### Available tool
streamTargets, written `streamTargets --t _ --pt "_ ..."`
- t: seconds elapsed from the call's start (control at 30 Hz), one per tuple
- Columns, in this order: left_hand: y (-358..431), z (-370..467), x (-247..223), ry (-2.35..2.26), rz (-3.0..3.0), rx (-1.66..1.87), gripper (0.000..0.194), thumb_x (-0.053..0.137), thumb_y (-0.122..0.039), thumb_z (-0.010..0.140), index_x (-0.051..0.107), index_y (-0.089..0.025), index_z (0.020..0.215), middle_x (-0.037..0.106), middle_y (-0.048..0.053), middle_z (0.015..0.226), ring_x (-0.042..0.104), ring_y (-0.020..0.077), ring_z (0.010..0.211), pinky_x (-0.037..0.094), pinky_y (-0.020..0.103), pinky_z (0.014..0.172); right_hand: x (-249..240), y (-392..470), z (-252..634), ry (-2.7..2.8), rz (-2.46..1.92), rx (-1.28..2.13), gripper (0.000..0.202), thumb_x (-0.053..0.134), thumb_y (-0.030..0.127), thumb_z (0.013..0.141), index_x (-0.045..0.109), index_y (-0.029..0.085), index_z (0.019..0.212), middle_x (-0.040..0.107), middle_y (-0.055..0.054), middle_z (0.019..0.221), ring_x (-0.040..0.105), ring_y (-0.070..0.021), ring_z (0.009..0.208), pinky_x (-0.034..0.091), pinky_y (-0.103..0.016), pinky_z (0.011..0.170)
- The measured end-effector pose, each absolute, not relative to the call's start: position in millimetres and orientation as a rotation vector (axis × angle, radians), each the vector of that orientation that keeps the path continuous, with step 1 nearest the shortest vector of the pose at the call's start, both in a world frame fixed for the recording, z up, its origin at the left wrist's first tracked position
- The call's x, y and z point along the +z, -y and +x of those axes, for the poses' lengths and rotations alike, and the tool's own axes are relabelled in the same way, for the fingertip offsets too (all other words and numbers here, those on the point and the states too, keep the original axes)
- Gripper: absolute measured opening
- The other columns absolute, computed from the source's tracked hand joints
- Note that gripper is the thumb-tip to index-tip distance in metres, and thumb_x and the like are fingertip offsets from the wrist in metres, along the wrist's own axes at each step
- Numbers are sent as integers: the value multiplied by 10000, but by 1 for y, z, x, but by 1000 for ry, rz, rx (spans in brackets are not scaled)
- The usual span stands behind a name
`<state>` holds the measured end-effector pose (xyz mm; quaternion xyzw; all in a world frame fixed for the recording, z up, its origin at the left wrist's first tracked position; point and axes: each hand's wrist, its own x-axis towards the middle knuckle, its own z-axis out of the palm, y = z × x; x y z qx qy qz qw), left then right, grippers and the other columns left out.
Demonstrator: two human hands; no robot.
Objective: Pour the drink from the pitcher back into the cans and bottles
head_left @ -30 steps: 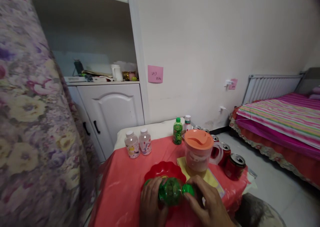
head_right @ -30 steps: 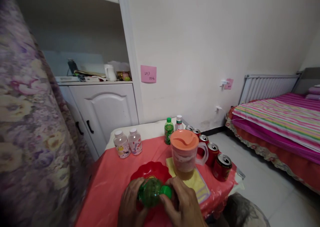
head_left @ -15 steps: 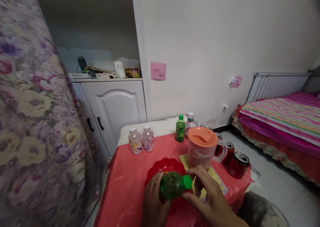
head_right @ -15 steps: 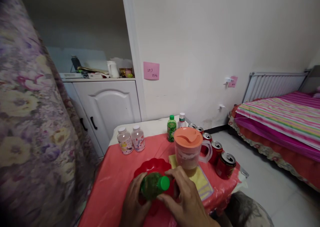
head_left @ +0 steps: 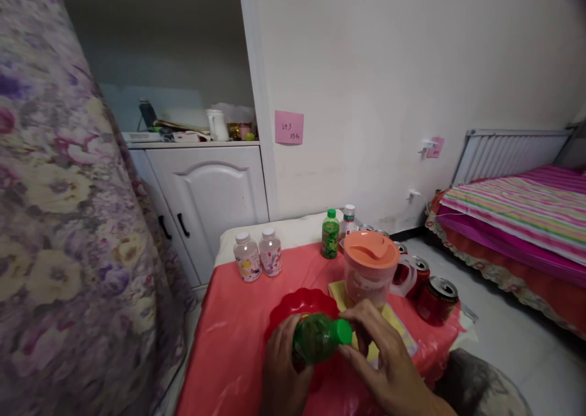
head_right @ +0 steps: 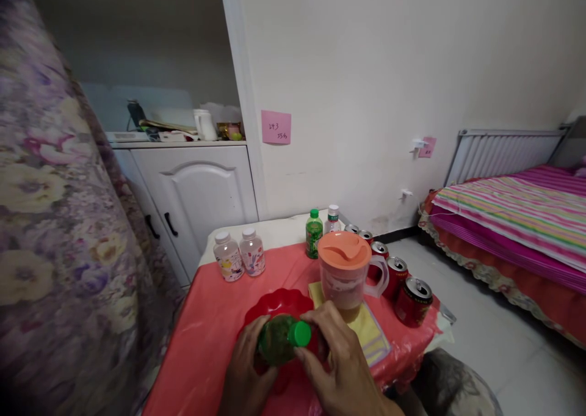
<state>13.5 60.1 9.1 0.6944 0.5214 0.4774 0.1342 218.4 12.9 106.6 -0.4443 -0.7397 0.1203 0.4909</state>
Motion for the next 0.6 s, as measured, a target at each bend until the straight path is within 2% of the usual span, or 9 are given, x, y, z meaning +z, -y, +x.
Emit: streamTargets --t 0.13,0.27,0.4,0.47,0.6 --pt "-60 13 8 -1518 2010 1389 557 611 -130 692 624 -159 1248 677 157 1301 607 356 1236 480 609 1053 104 -13 219 1813 -1075 306 419 606 213 874 558 256 1288 664 -96 1112 657 -222 926 569 -341 805" --pt "-60 11 7 -1496 2040 1388 539 629 -156 717 616 -159 1256 673 166 1307 606 358 1236 481 614 1048 99 -15 219 1775 -1126 336 357 658 245 851 593 238 1202 666 -92 1066 652 -242 966 567 -349 817" --pt "-59 9 7 -1508 2051 1376 534 635 -176 732 612 -144 1265 664 183 1315 598 380 1241 475 643 1039 100 -15 218 1828 -1019 322 394 600 204 887 556 266 1274 652 -93 1134 636 -231 1020 554 -354 867" --pt "-59 10 8 -1517 2043 1365 529 623 -170 739 610 -138 1267 658 186 1324 591 379 1251 467 643 1047 102 -16 218 1814 -1047 356 401 640 223 868 559 263 1259 644 -89 1131 639 -230 997 562 -344 839" --pt "-59 12 9 -1524 2003 1341 546 622 -148 714 617 -144 1260 660 170 1326 586 366 1257 454 625 1070 105 -17 216 1781 -1031 361 288 652 216 863 590 243 1143 641 -64 1019 635 -215 911 559 -317 779"
